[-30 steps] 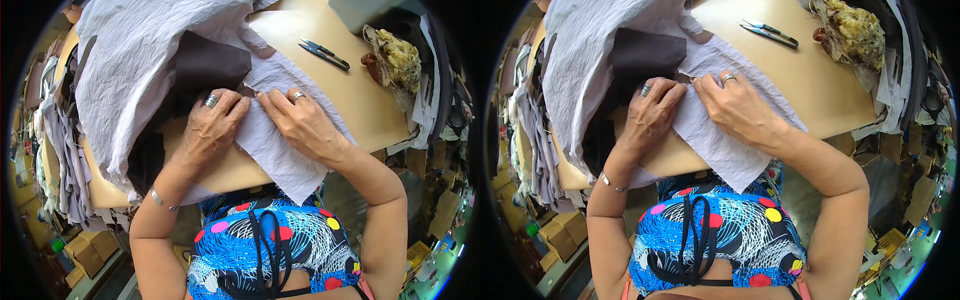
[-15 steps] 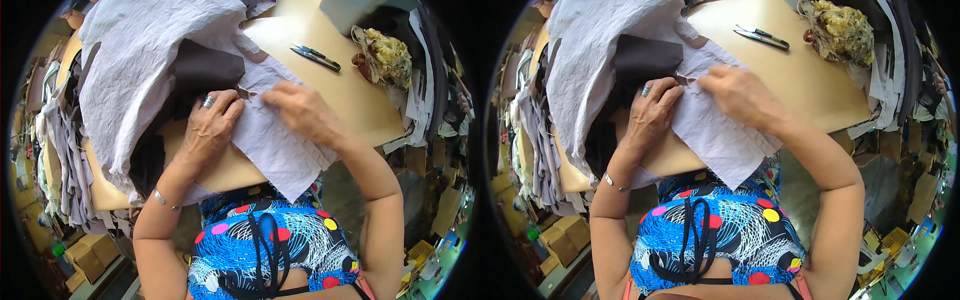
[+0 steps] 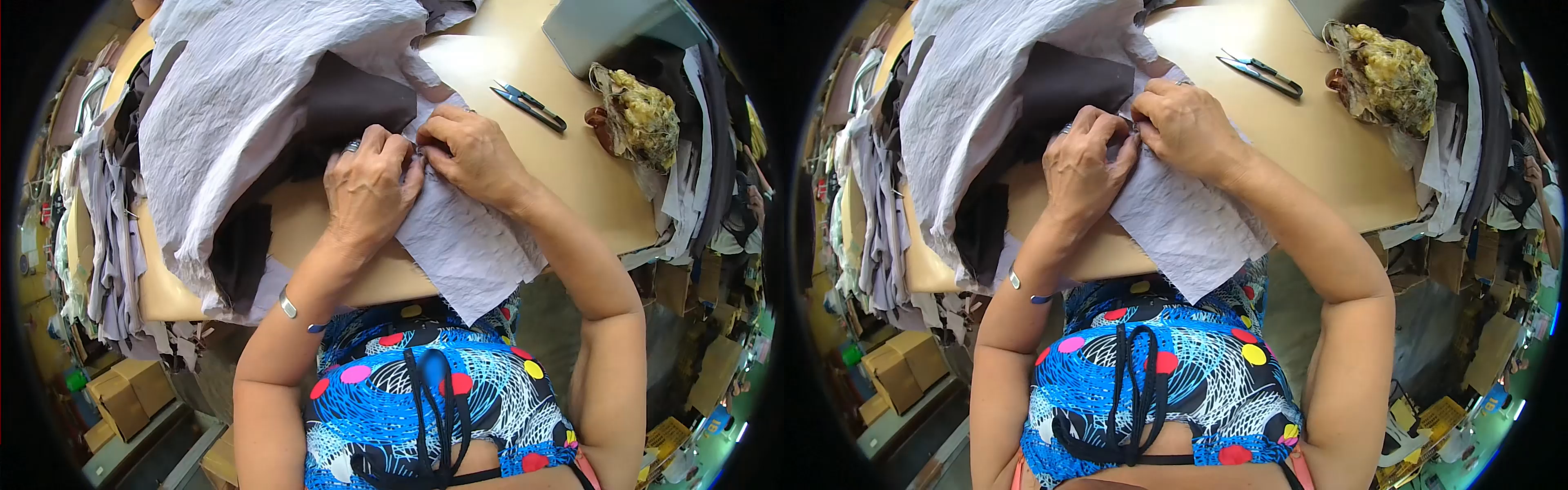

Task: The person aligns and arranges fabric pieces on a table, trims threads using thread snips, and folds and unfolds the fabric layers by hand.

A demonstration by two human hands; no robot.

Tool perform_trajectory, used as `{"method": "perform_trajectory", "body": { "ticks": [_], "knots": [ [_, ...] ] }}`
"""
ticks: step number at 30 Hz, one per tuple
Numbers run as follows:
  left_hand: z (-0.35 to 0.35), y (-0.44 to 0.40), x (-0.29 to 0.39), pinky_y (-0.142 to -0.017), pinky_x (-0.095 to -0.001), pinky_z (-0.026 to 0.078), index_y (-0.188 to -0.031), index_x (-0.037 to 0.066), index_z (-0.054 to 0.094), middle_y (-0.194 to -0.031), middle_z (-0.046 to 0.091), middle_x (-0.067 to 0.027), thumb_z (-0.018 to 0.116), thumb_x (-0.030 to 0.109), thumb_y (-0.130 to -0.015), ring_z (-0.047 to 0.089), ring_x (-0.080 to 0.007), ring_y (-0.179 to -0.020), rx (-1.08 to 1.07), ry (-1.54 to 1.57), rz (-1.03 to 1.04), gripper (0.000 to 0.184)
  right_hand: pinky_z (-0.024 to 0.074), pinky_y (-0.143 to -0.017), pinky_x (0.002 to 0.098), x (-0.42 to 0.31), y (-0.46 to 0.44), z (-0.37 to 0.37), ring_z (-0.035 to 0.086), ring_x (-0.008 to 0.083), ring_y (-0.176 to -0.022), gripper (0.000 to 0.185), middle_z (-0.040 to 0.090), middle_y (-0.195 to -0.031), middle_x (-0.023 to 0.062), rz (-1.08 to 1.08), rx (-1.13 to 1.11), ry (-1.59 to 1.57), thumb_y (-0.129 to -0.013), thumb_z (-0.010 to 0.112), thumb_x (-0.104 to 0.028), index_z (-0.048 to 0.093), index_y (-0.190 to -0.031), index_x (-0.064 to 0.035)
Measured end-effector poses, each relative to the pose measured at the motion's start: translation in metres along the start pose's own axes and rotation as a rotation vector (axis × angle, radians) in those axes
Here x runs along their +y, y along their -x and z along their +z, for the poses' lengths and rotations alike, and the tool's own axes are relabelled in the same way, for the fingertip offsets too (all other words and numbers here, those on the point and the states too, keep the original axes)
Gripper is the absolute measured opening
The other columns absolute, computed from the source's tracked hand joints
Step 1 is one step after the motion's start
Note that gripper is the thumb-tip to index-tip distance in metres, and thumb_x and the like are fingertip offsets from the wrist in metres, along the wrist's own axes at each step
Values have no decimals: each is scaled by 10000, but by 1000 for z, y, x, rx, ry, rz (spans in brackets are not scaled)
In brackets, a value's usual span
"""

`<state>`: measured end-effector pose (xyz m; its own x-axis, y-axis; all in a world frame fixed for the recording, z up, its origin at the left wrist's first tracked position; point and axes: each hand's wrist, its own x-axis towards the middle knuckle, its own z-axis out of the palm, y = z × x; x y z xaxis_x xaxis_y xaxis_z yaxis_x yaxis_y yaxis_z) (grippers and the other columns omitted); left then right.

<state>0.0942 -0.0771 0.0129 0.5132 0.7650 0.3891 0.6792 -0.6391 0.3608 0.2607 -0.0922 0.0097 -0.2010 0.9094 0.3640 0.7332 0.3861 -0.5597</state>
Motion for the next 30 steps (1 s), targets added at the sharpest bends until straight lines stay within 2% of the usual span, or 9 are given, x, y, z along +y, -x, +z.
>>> {"method": "perform_trajectory", "body": {
  "ticks": [6,12,15,26,30],
  "knots": [
    [8,-3,2,-633,-342,457,-855,89,651,-752,643,-53,667,154,-736,624,-218,-654,63,26,-57,136,484,-672,407,4,2,7,597,313,-737,86,578,-782,114,-28,59,36,-747,618,-113,600,-786,-38],
    [11,-6,1,-575,-325,478,-783,77,664,-652,638,-71,669,126,-729,617,-218,-571,95,97,-76,74,481,-672,404,4,2,9,592,306,-738,95,572,-772,113,-52,60,25,-739,617,-121,598,-789,-43],
    [11,-8,4,-534,-302,477,-764,64,662,-618,624,-75,665,111,-726,609,-201,-533,91,205,-167,60,476,-674,397,4,1,9,587,301,-747,94,572,-781,110,-81,68,34,-743,611,-112,592,-793,-35],
    [14,-6,1,-520,-252,446,-753,16,644,-595,617,-75,651,70,-721,571,-110,-508,76,336,-274,64,468,-667,390,2,0,14,581,311,-748,89,575,-809,113,13,108,37,-749,605,-74,586,-813,-14],
    [13,-6,0,-518,-238,433,-749,-1,634,-587,601,-68,655,58,-722,532,-73,-510,53,433,-324,69,475,-675,381,3,1,11,588,301,-759,104,583,-822,105,-37,114,-4,-746,606,-70,594,-833,-14]
  ]
}}
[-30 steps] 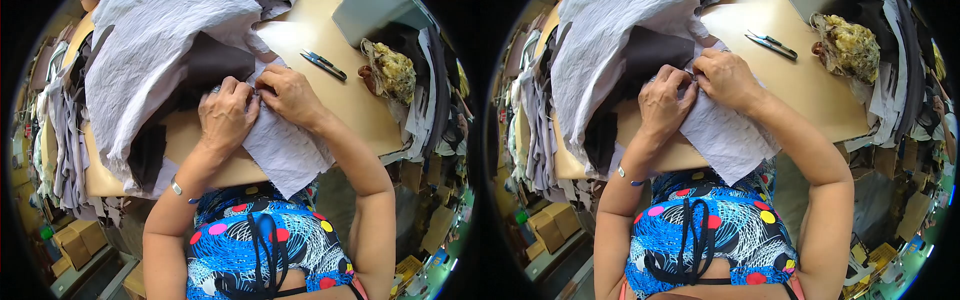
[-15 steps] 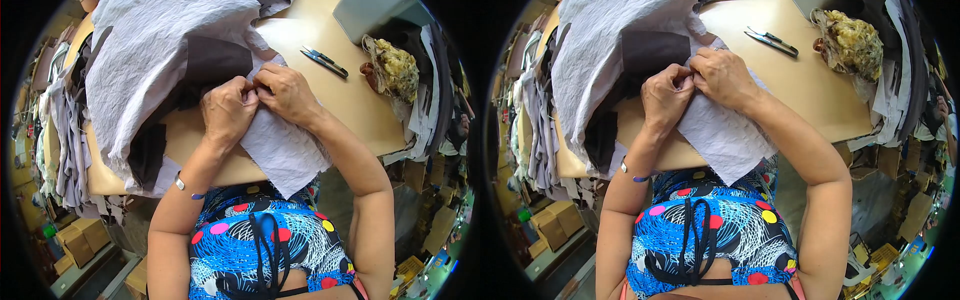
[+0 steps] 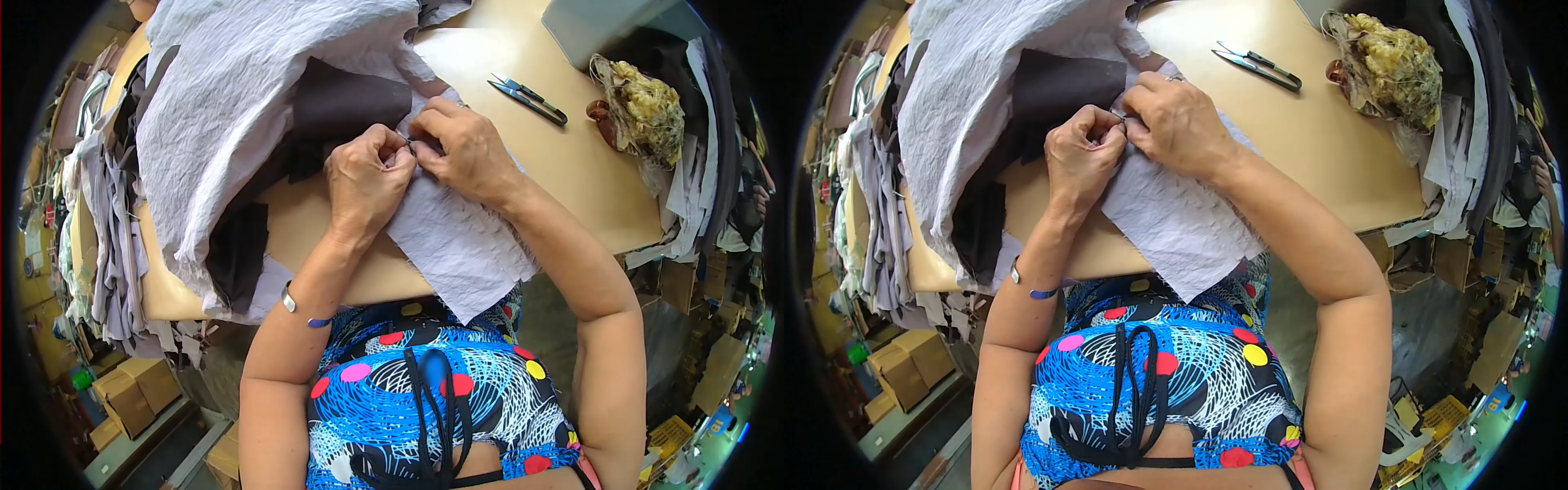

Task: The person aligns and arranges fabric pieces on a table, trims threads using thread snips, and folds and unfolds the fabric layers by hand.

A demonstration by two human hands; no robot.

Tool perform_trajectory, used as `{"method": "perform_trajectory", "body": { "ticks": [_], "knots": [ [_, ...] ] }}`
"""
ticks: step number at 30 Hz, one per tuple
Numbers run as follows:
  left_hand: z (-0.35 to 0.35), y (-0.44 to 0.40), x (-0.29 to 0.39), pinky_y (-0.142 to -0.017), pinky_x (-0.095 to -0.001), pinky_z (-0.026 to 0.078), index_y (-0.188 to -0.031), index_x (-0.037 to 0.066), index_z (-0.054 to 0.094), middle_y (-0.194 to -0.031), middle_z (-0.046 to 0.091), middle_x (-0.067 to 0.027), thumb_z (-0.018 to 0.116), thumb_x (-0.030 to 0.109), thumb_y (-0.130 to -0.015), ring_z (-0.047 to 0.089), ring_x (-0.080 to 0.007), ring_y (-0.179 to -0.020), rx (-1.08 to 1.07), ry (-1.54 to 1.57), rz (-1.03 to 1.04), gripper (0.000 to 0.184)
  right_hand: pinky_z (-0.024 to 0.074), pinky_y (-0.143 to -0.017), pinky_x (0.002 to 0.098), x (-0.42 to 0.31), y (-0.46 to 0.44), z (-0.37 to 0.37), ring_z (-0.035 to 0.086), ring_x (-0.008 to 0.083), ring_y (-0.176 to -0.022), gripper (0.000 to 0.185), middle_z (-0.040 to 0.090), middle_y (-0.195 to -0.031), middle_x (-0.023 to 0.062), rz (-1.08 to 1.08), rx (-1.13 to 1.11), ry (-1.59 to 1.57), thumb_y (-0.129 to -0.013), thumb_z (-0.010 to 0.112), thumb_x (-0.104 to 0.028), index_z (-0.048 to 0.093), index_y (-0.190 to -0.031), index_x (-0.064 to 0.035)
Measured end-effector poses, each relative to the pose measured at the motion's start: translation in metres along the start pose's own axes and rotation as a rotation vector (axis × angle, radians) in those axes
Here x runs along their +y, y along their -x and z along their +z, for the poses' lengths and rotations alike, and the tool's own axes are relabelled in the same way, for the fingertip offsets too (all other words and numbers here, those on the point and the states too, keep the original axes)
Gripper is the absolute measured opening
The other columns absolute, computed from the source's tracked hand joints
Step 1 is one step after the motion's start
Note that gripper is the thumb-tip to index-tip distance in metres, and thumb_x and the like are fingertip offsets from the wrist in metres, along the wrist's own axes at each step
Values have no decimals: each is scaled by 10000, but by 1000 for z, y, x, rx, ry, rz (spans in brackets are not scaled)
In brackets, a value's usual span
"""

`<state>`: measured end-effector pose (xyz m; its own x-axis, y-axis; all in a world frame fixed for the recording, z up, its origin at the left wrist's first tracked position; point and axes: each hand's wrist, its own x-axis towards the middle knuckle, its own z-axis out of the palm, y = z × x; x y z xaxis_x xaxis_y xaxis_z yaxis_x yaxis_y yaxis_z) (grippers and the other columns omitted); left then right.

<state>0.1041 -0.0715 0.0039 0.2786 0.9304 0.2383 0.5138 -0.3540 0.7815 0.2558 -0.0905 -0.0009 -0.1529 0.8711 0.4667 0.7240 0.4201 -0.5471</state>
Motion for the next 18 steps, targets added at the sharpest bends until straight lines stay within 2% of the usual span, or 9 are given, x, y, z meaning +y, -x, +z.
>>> {"method": "perform_trajectory", "body": {
  "ticks": [3,5,8,12,15,18],
  "knots": [
    [0,-1,0,-526,-314,479,-722,36,639,-590,615,-102,654,102,-705,612,-217,-514,3,-28,-6,70,479,-672,373,-1,0,2,594,294,-749,110,590,-824,102,-60,2,61,-747,605,-72,598,-839,-12],
    [0,-2,-1,-524,-311,476,-722,35,637,-591,614,-103,658,104,-702,608,-212,-512,12,-51,25,74,480,-665,369,-1,-2,5,596,292,-734,102,596,-812,104,-75,28,89,-748,600,-69,600,-826,-5],
    [0,-2,-1,-521,-308,474,-722,38,634,-592,613,-100,662,106,-698,605,-204,-510,9,-69,38,78,478,-648,359,1,-5,6,596,284,-704,93,600,-778,110,68,32,-49,-742,595,-64,602,-798,9],
    [-1,-1,0,-519,-311,475,-729,42,640,-590,612,-94,667,114,-698,602,-203,-508,18,-56,27,83,481,-672,378,-1,-6,0,599,288,-708,93,589,-723,111,125,7,-104,-735,597,-118,609,-743,-25],
    [-3,0,5,-530,-238,451,-763,-1,644,-612,612,-54,650,67,-724,528,-78,-514,4,-79,37,78,480,-671,385,1,-4,-1,598,290,-705,93,593,-726,109,125,4,-136,-732,600,-119,614,-748,-28],
    [-1,0,2,-533,-241,460,-776,1,650,-629,628,-61,643,60,-728,551,-84,-525,31,-72,60,76,481,-668,387,1,-4,2,596,292,-700,94,592,-720,109,105,23,-146,-729,603,-119,614,-745,-26]
  ]
}}
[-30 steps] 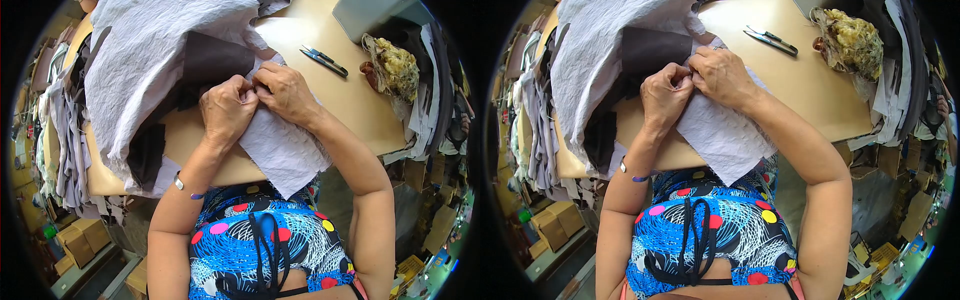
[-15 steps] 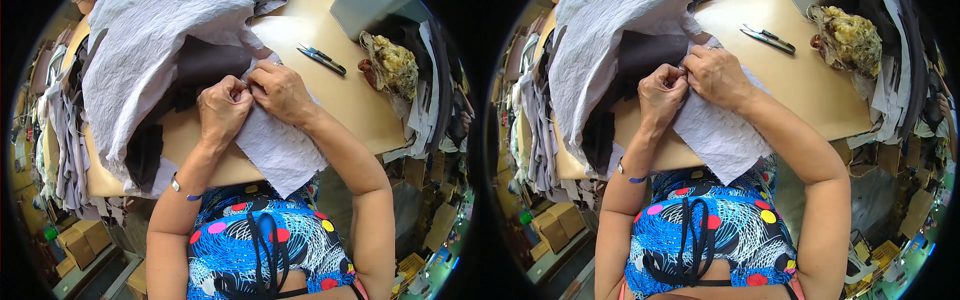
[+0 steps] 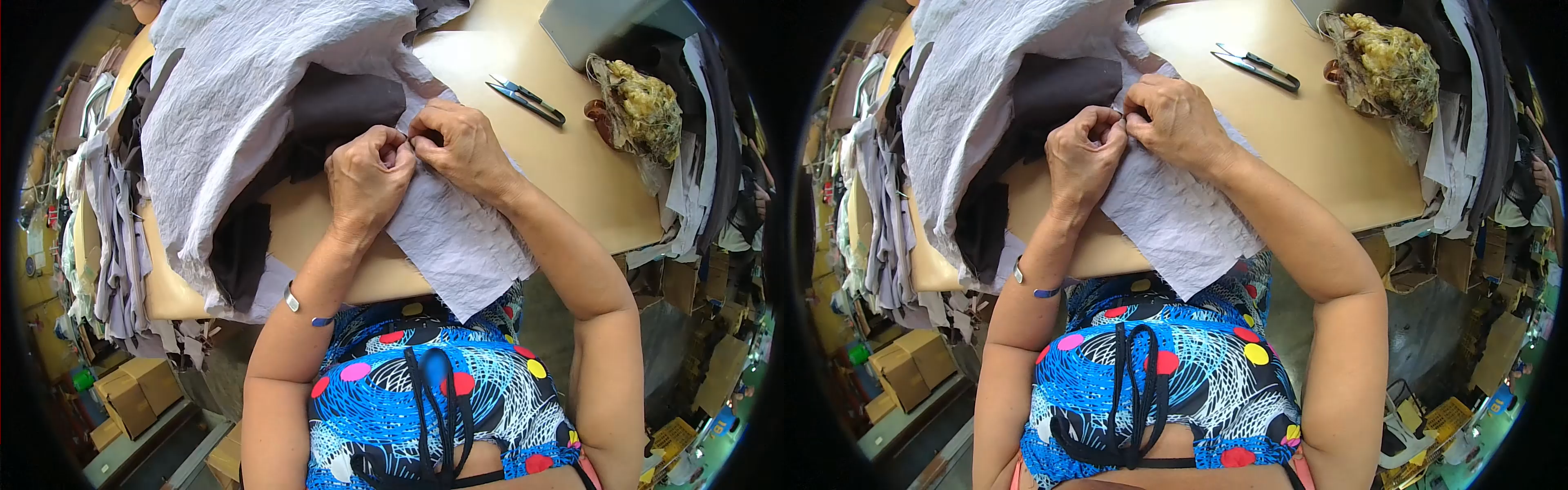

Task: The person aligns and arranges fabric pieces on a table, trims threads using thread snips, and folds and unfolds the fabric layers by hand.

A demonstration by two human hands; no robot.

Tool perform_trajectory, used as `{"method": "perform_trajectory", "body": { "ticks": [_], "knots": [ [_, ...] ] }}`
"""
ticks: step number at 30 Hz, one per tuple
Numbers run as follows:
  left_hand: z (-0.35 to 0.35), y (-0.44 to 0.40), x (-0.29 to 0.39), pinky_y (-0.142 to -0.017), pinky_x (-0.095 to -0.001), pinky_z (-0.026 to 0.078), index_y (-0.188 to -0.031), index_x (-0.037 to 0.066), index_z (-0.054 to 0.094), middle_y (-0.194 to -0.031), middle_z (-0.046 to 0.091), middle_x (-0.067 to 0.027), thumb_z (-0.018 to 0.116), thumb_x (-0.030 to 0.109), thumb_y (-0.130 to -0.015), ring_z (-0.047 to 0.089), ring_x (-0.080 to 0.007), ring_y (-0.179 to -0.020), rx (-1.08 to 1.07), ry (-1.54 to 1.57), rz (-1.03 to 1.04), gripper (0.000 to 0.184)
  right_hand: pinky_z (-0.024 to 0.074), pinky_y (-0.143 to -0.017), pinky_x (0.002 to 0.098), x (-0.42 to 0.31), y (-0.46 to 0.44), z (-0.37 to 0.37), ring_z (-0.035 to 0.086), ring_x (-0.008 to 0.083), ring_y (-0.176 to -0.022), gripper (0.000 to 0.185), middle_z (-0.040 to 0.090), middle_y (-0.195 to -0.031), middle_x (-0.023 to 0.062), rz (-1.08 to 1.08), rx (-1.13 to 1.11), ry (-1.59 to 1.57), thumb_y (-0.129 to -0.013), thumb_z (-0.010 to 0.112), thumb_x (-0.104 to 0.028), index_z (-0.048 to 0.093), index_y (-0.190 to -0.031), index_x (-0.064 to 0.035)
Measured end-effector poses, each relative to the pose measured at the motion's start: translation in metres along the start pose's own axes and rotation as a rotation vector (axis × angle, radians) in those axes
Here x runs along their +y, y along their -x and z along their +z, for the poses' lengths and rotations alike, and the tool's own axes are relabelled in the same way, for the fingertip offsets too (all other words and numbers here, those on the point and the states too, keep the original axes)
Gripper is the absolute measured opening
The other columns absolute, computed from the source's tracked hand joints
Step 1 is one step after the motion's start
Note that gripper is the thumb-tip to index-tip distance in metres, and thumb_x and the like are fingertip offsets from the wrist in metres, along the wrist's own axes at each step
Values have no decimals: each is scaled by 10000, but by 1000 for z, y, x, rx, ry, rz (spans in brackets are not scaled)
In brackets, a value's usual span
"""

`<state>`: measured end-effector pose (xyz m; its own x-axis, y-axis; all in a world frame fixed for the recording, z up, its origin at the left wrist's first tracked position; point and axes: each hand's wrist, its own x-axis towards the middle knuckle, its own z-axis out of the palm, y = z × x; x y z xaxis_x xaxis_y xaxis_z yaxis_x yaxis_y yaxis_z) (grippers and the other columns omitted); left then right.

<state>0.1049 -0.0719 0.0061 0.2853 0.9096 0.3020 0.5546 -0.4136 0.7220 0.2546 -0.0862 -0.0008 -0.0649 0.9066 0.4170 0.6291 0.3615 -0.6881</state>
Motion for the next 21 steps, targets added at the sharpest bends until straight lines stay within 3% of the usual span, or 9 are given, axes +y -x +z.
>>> {"method": "perform_trajectory", "body": {
  "ticks": [6,9,14,18,21],
  "knots": [
    [0,-2,-5,-562,-244,467,-781,-6,645,-643,637,-71,632,62,-735,573,-93,-551,-16,-22,-7,83,485,-662,382,0,-1,2,598,292,-694,90,593,-716,108,26,10,43,-726,601,-112,614,-746,-25],
    [0,-2,-4,-543,-308,486,-740,29,645,-604,626,-104,649,102,-721,618,-208,-521,5,33,-17,76,483,-649,366,0,-2,1,599,279,-687,87,600,-742,105,17,1,56,-725,607,-96,615,-765,-19],
    [0,-1,-3,-551,-304,487,-739,24,643,-610,631,-105,645,98,-725,625,-200,-530,2,85,-66,75,477,-632,340,-5,-1,-1,597,259,-671,91,597,-778,101,-33,2,13,-729,611,-69,617,-803,-16],
    [1,-1,-5,-544,-305,486,-733,22,639,-606,630,-104,646,98,-724,622,-199,-525,10,77,-26,77,495,-651,367,-1,-3,3,613,271,-698,95,610,-754,76,-42,8,124,-727,618,-132,627,-762,-44],
    [-1,-2,-7,-557,-240,463,-776,-12,643,-641,636,-73,624,57,-742,570,-93,-542,-14,-3,2,79,494,-651,364,2,-4,5,613,272,-699,97,614,-751,77,-30,25,100,-735,613,-136,636,-764,-46]
  ]
}}
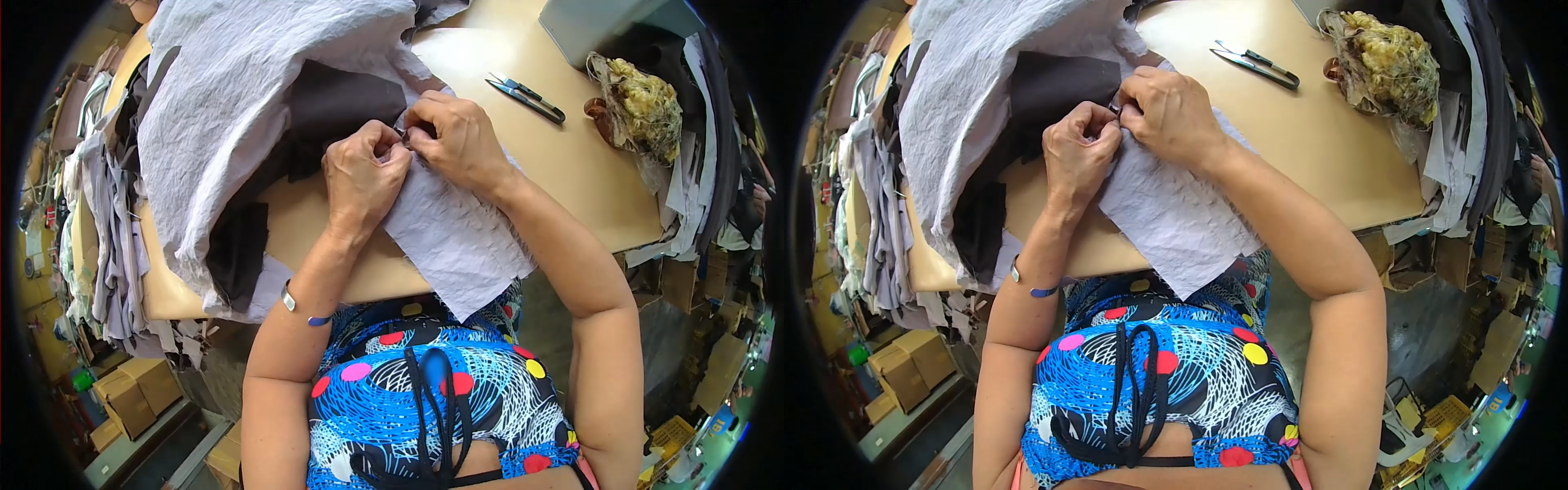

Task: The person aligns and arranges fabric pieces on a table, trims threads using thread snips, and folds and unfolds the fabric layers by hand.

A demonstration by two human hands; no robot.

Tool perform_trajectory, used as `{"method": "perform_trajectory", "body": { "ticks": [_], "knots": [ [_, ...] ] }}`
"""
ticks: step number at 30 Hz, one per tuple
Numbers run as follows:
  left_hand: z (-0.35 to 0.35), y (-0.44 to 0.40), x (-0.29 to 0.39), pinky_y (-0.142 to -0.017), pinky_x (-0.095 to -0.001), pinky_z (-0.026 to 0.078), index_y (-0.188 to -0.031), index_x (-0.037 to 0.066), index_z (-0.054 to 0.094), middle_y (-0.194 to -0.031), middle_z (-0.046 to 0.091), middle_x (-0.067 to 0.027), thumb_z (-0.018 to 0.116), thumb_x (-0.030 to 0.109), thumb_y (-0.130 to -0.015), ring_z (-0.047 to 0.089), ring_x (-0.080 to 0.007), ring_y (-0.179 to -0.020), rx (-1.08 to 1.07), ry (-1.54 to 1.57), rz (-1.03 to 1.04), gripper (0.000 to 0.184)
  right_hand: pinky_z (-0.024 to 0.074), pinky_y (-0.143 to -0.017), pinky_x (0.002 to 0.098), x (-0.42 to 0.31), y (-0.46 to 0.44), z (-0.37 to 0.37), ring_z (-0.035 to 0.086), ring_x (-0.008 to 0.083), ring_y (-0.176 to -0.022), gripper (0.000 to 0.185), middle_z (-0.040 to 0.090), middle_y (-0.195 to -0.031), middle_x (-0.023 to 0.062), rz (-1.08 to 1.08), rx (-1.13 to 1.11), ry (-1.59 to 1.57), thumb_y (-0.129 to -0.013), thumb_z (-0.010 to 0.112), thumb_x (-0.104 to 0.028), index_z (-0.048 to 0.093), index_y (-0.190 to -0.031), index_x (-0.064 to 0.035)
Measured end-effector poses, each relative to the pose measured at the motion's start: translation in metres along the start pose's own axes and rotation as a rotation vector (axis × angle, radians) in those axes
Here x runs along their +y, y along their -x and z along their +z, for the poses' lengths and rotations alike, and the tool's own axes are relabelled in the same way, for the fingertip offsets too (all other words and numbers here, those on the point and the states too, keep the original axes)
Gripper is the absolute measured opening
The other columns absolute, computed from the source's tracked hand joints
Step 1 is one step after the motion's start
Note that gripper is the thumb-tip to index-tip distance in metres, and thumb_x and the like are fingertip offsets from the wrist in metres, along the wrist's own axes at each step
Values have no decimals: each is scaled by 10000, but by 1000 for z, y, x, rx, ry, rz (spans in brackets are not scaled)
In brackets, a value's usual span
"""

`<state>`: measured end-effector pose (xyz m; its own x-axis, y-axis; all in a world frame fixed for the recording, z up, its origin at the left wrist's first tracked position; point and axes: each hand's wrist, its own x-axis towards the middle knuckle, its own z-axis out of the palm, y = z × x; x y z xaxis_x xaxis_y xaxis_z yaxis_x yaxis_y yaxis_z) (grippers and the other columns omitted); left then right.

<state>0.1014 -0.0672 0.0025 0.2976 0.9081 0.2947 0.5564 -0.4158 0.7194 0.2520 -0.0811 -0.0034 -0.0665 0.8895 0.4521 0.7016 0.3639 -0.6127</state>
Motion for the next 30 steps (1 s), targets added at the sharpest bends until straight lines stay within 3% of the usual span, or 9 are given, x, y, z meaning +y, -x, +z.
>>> {"method": "perform_trajectory", "body": {
  "ticks": [3,6,12,15,24,27,30],
  "knots": [
    [-1,2,2,-540,-241,460,-776,2,650,-621,623,-73,638,60,-733,558,-100,-517,6,-18,-6,73,492,-662,365,-1,-1,-1,613,273,-707,100,620,-755,82,40,-12,-33,-740,609,-138,644,-765,-47],
    [-2,1,8,-518,-317,482,-716,36,640,-584,609,-85,654,104,-717,603,-209,-501,69,-6,37,69,490,-676,366,1,0,-3,614,271,-717,102,625,-764,84,65,-33,-91,-741,608,-138,650,-769,-49],
    [1,-2,4,-523,-327,485,-733,45,642,-584,608,-93,649,101,-721,614,-230,-518,113,-87,146,58,488,-683,367,-1,0,-4,613,270,-726,116,629,-765,81,45,-40,-85,-743,606,-145,654,-777,-45],
    [1,-2,4,-527,-328,485,-727,45,639,-594,614,-102,644,97,-723,620,-241,-532,80,-53,68,53,488,-685,369,-3,-1,-4,614,270,-730,124,629,-761,80,62,-39,-66,-744,601,-151,653,-774,-43],
    [-1,-1,2,-531,-304,481,-723,27,630,-606,629,-105,644,91,-740,625,-211,-524,46,67,-27,68,499,-638,351,-4,2,-1,621,257,-683,102,625,-767,73,28,25,-63,-719,624,-130,643,-772,-45],
    [-1,-1,1,-552,-232,460,-768,-15,641,-649,647,-71,630,57,-767,566,-69,-551,13,58,-29,72,502,-628,350,-8,1,-5,621,255,-677,96,626,-781,60,-6,20,-26,-721,627,-122,645,-788,-54],
    [1,-1,2,-524,-311,477,-719,30,627,-603,622,-111,646,92,-739,621,-213,-518,51,70,2,67,502,-630,350,-6,0,-3,621,253,-680,93,628,-787,50,-25,12,18,-728,622,-128,646,-791,-63]
  ]
}}
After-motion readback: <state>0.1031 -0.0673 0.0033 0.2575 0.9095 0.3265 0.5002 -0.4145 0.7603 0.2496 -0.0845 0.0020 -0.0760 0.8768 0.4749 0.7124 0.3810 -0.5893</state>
